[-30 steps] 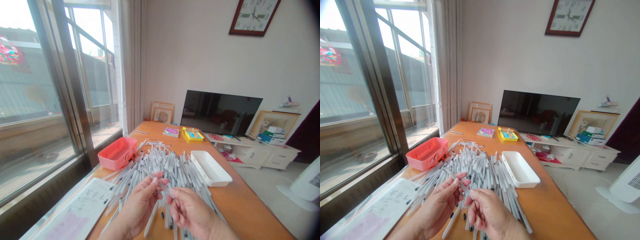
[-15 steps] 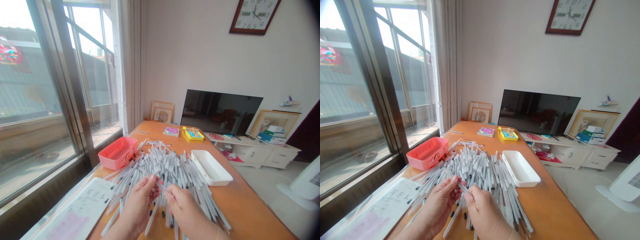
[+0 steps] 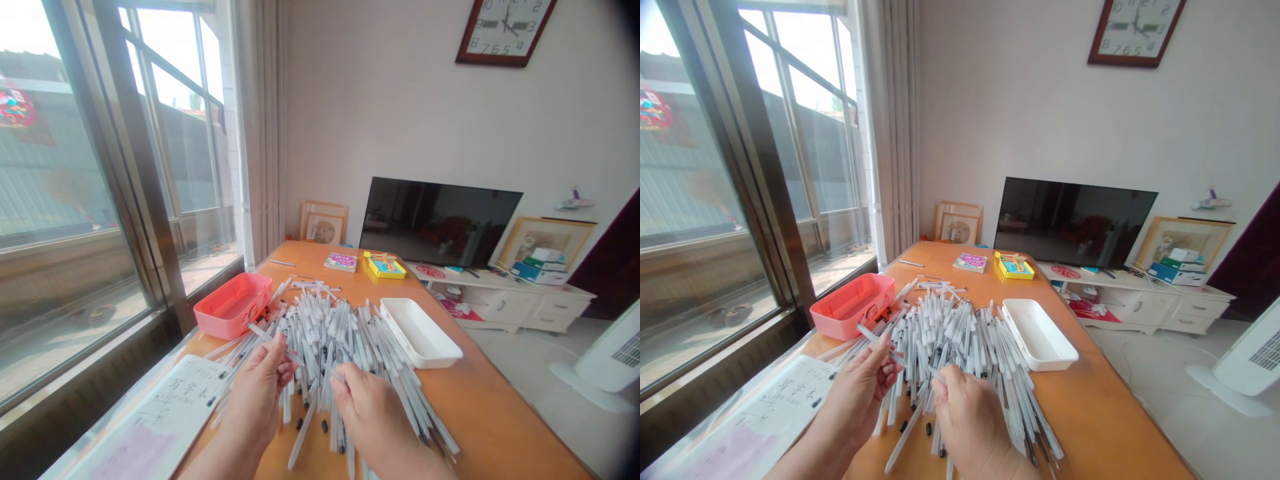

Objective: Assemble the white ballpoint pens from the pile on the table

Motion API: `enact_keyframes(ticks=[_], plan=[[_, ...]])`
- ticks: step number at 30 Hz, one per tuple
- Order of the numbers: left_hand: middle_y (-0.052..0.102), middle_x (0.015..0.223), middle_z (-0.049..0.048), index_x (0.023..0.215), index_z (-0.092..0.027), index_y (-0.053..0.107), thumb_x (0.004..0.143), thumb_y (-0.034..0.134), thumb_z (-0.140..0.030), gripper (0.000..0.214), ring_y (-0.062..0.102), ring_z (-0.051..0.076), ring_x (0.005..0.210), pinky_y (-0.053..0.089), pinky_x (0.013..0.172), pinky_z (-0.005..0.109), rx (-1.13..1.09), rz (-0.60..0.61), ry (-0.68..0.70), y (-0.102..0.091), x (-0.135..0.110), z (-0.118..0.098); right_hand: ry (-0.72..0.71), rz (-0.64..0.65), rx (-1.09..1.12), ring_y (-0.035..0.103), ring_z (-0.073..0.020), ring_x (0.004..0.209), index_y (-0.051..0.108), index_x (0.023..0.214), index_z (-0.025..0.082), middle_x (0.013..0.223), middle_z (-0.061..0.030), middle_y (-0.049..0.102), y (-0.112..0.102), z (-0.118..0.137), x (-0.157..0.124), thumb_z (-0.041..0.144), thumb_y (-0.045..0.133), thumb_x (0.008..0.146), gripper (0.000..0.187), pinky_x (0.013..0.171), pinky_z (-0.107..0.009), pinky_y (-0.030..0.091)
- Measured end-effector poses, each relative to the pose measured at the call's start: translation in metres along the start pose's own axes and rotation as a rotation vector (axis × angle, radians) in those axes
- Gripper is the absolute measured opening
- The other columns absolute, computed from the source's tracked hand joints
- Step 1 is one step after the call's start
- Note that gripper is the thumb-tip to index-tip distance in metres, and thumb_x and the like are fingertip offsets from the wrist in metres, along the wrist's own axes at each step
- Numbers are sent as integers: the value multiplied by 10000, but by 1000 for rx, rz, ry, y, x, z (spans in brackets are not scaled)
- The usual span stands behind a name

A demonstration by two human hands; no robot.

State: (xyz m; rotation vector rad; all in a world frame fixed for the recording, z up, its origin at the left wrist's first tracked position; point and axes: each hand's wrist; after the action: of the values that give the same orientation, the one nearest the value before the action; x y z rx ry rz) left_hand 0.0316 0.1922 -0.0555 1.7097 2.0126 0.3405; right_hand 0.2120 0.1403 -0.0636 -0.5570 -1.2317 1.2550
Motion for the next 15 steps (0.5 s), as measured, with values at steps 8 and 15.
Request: enact_keyframes(ticks=[8, 15], plan=[[567, 619, -8, 688, -182, 632, 793, 726, -477, 327, 483, 116, 578, 360, 546, 206, 387, 155, 211, 2, -8, 8, 141, -112, 208, 664, -252, 799, 635, 1175, 214, 877, -113, 733, 1, -18, 2, 442, 385, 1017, 373, 662, -308, 370], [596, 729, 33, 823, -280, 745, 823, 714, -355, 81, 532, 185, 690, 371, 658, 241, 722, 283, 519, 5, -18, 11, 189, -150, 552, 540, -169, 649, 584, 894, 223, 722, -15, 617, -14, -7, 3, 439, 401, 1004, 303, 611, -270, 383]])
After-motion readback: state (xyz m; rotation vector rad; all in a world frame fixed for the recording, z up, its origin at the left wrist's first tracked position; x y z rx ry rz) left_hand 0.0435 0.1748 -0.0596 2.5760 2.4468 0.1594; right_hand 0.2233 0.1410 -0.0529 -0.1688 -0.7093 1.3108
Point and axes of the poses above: each hand's wrist, its own x-axis towards the middle knuckle, its own y-axis out of the palm, z = x × y
